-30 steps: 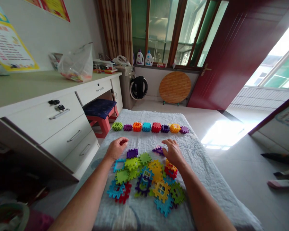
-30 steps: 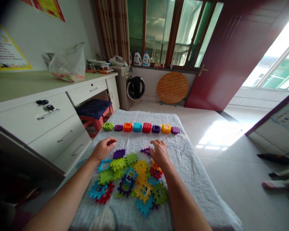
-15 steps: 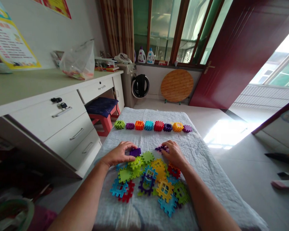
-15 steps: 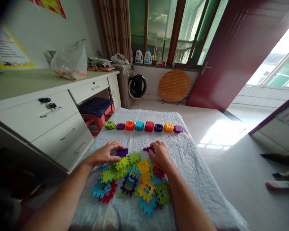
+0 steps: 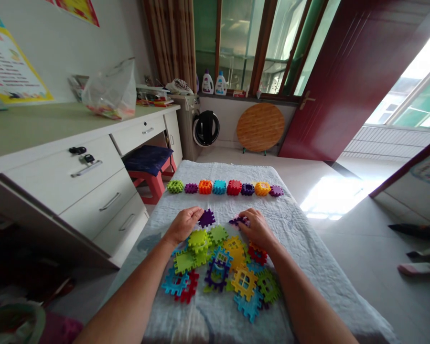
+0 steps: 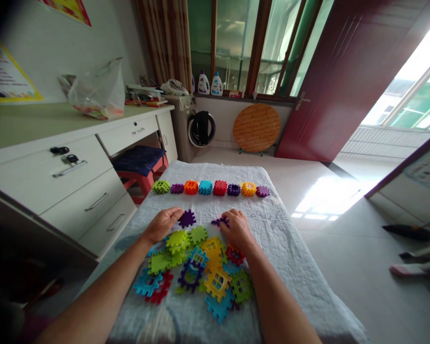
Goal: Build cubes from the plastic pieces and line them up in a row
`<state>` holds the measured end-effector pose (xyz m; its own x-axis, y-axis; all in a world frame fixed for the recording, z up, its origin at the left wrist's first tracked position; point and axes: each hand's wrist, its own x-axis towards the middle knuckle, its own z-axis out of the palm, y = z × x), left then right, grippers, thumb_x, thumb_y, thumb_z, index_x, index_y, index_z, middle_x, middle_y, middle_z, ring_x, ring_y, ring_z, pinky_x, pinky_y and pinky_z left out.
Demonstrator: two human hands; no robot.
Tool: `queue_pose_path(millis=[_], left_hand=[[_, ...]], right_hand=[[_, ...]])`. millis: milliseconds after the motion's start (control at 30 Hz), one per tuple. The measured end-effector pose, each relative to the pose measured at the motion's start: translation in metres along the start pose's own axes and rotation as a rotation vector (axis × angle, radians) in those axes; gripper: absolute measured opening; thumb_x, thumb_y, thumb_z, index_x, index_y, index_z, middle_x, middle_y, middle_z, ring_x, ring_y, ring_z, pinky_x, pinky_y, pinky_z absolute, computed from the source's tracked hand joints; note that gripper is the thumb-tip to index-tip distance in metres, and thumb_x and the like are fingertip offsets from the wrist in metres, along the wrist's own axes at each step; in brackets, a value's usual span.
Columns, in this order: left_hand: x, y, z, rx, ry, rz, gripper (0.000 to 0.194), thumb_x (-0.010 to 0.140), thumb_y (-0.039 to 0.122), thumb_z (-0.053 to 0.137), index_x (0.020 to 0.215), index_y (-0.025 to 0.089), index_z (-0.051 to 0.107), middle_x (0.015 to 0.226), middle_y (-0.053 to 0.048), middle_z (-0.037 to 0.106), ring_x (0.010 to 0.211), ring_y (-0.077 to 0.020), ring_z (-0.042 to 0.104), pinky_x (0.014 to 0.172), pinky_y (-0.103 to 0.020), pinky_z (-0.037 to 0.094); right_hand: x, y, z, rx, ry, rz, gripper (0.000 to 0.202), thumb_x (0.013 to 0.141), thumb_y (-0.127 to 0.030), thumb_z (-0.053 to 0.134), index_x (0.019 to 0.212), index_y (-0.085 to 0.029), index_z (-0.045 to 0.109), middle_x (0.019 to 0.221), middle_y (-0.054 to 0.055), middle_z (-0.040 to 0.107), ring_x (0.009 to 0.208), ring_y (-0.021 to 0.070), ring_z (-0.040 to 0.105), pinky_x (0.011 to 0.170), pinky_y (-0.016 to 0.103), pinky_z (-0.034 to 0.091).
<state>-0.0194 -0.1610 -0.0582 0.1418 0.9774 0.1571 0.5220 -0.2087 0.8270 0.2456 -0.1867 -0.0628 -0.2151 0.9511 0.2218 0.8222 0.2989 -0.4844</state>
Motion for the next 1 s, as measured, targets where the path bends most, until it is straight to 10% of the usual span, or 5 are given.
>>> queue_pose_path(millis=[200,500,1000], left_hand=[[0.009,-0.010,0.001,0.218,0.048,0.168,0.037,0.087,0.041,0.040,0.094,0.018,0.068,0.100,-0.008,0.068,0.102,-0.0225,0.058,0.095,-0.035,0.040],[0.013,-0.027,-0.007,0.196,0.048,0.131,0.028,0.083,0.033,0.044,0.089,0.018,0.068,0.091,-0.006,0.069,0.090,-0.0194,0.063,0.084,-0.028,0.047],[0.014,-0.032,-0.009,0.173,0.043,0.140,0.023,0.078,0.028,0.051,0.089,0.017,0.067,0.091,-0.007,0.069,0.087,-0.0202,0.064,0.082,-0.030,0.049]], right_hand=[[0.001,0.004,0.003,0.001,-0.004,-0.001,0.018,0.082,-0.025,0.058,0.098,-0.020,0.064,0.095,0.005,0.062,0.093,0.0190,0.055,0.087,0.033,0.039],[0.008,-0.003,-0.002,-0.024,-0.006,-0.040,0.020,0.080,-0.022,0.058,0.099,-0.019,0.063,0.097,0.006,0.064,0.094,0.0207,0.054,0.087,0.034,0.038],[0.071,-0.070,0.035,-0.196,-0.397,-0.265,0.059,0.068,-0.022,0.063,0.126,-0.022,0.051,0.122,0.009,0.056,0.109,0.0276,0.048,0.087,0.038,0.037]])
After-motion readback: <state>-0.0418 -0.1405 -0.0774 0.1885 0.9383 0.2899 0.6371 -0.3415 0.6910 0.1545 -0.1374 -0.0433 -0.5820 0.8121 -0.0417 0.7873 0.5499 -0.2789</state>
